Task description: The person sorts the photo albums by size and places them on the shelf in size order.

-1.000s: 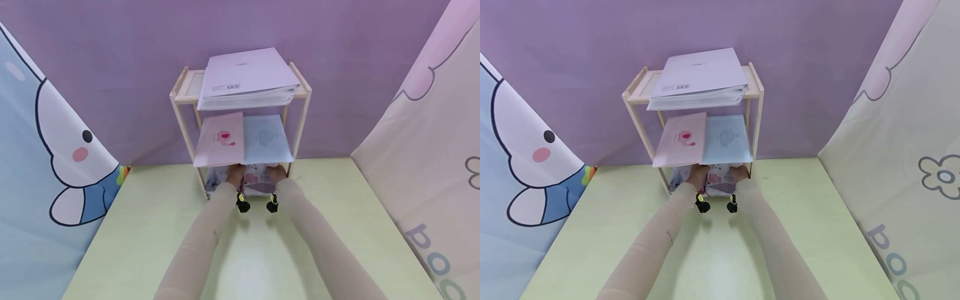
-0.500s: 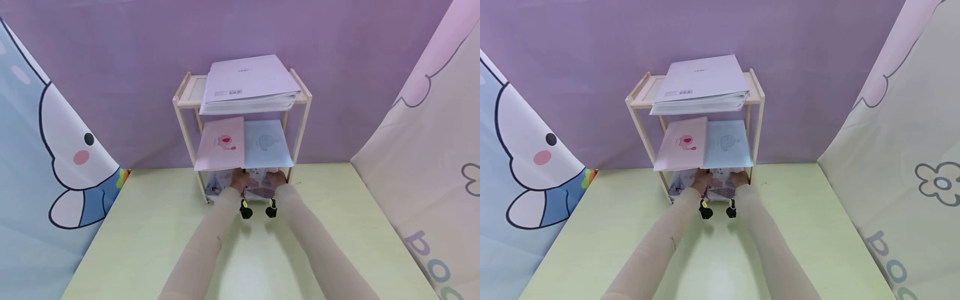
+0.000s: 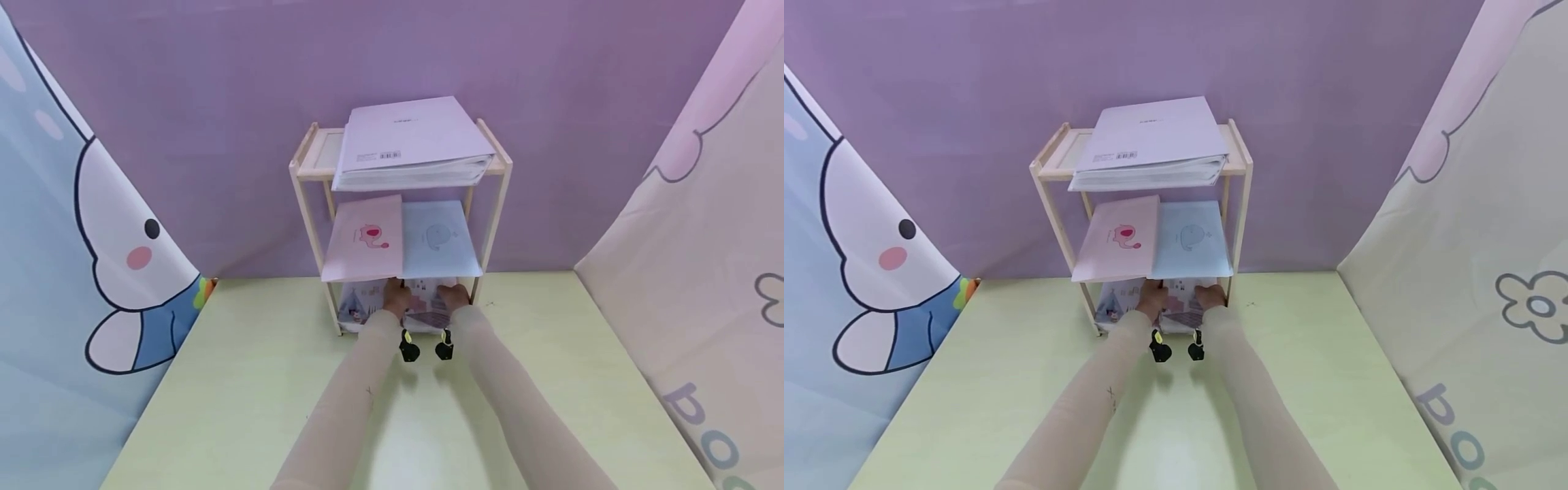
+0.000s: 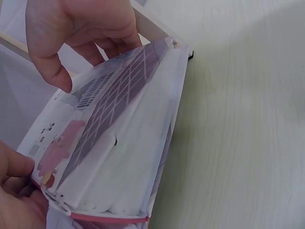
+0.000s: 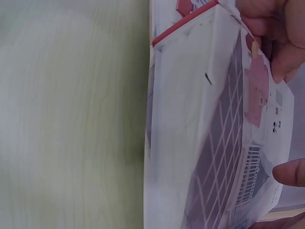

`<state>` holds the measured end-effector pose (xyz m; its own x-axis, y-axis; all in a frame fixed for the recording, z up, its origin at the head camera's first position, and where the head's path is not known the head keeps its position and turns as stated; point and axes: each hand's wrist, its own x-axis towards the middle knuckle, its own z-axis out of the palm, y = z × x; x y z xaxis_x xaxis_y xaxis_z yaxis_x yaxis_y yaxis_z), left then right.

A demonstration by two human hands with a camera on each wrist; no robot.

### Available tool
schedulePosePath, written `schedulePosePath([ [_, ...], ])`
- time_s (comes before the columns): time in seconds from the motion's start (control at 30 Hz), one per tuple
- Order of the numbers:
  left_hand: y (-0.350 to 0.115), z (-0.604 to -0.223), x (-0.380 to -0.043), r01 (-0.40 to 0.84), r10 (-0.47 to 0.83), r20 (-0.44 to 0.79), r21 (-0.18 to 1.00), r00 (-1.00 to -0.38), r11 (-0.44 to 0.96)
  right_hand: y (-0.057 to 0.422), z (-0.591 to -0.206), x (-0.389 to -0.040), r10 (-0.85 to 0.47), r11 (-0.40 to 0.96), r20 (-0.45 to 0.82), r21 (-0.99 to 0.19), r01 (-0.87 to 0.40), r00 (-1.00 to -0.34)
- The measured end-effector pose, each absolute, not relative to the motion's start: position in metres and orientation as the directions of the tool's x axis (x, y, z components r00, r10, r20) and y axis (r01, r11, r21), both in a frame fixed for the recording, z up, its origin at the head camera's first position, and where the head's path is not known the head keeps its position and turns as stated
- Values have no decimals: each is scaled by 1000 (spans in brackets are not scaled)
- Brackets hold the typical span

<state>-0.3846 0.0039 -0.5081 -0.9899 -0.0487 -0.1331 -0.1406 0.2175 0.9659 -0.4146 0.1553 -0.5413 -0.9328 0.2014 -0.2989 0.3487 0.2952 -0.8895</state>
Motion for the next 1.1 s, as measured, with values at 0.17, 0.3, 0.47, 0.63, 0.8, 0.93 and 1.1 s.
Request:
schedulePosePath([
  [0.17, 2, -509, -378, -123, -74, -105, 940, -992, 319, 150, -526, -393, 180, 280, -264, -910, 306, -948],
  [0.3, 3, -516, -381, -157, -104, -131, 938, -986, 308, 146, -516, -382, 186, 312, -266, -897, 314, -946],
  [0.47, 6, -519, -389, -202, -147, -165, 936, -975, 288, 147, -515, -381, 156, 367, -289, -871, 327, -945],
  [0.63, 4, -520, -394, -170, -133, -129, 914, -983, 368, 148, -514, -383, 138, 380, -299, -865, 329, -944],
  [0.8, 3, -516, -394, -148, -58, -136, 921, -989, 361, 151, -516, -387, 135, 347, -314, -874, 342, -940],
  [0.93, 0, -514, -392, -156, 7, -164, 947, -986, 281, 153, -517, -387, 127, 327, -335, -874, 358, -934],
  [1.1, -6, -514, -391, -171, 16, -184, 941, -983, 292, 152, -516, -386, 123, 323, -333, -877, 355, -935],
])
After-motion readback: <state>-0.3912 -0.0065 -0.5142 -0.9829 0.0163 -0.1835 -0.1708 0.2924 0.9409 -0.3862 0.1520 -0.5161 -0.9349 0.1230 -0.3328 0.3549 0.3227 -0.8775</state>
